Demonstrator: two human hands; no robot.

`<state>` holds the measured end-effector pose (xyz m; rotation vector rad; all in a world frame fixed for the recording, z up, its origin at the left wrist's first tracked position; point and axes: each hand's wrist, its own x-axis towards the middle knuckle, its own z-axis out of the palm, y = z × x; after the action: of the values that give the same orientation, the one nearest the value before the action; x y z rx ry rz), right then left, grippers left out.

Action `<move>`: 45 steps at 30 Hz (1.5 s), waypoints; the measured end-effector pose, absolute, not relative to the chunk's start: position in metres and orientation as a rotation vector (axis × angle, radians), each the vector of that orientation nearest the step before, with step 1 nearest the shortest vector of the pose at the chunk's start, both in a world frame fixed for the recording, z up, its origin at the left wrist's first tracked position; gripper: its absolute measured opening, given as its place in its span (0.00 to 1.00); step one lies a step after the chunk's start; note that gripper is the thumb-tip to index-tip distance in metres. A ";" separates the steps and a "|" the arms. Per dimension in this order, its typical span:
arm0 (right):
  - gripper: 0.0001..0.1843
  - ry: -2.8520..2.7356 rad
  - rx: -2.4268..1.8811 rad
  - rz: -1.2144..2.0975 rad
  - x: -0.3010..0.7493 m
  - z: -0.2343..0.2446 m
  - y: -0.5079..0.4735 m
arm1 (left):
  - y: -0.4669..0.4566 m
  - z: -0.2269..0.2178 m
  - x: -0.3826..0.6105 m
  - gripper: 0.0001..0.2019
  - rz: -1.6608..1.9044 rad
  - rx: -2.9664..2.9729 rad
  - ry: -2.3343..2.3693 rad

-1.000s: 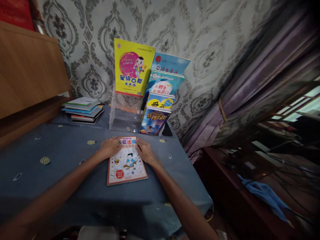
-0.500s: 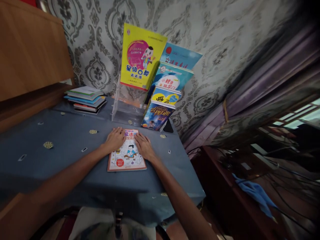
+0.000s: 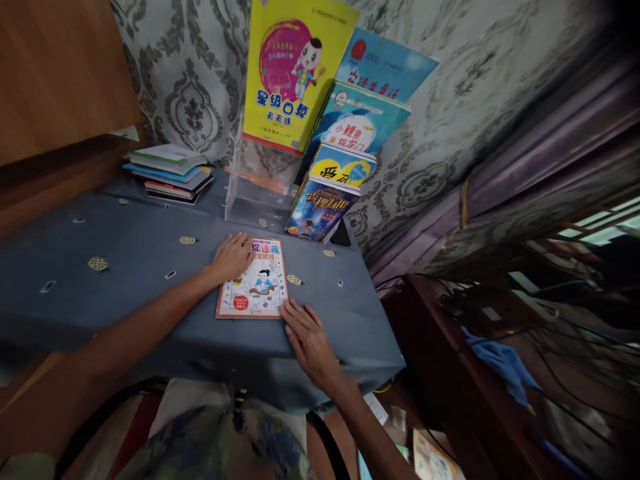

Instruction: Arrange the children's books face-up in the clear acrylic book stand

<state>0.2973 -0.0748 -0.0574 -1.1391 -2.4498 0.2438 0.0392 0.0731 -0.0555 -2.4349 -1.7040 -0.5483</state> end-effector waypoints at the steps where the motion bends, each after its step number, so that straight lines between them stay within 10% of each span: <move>1: 0.28 -2.431 -1.131 0.224 0.298 -0.059 -0.079 | 0.073 -0.056 0.039 0.19 -0.541 -2.436 -1.697; 20: 0.20 -2.164 -1.029 0.151 0.295 -0.062 -0.087 | 0.007 -0.041 0.066 0.20 -0.550 -3.144 -0.668; 34: 0.14 -2.259 -1.220 0.234 0.275 -0.035 -0.061 | -0.003 -0.063 0.000 0.31 -0.511 -2.640 -1.786; 45: 0.30 -2.383 -1.490 0.321 0.218 -0.042 0.011 | 0.022 -0.076 0.009 0.28 -0.686 -2.492 -1.941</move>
<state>0.2182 0.0105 -0.0424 -1.4899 -2.3828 0.3215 0.0087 0.0216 -0.0757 -2.4920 -1.9414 -0.6864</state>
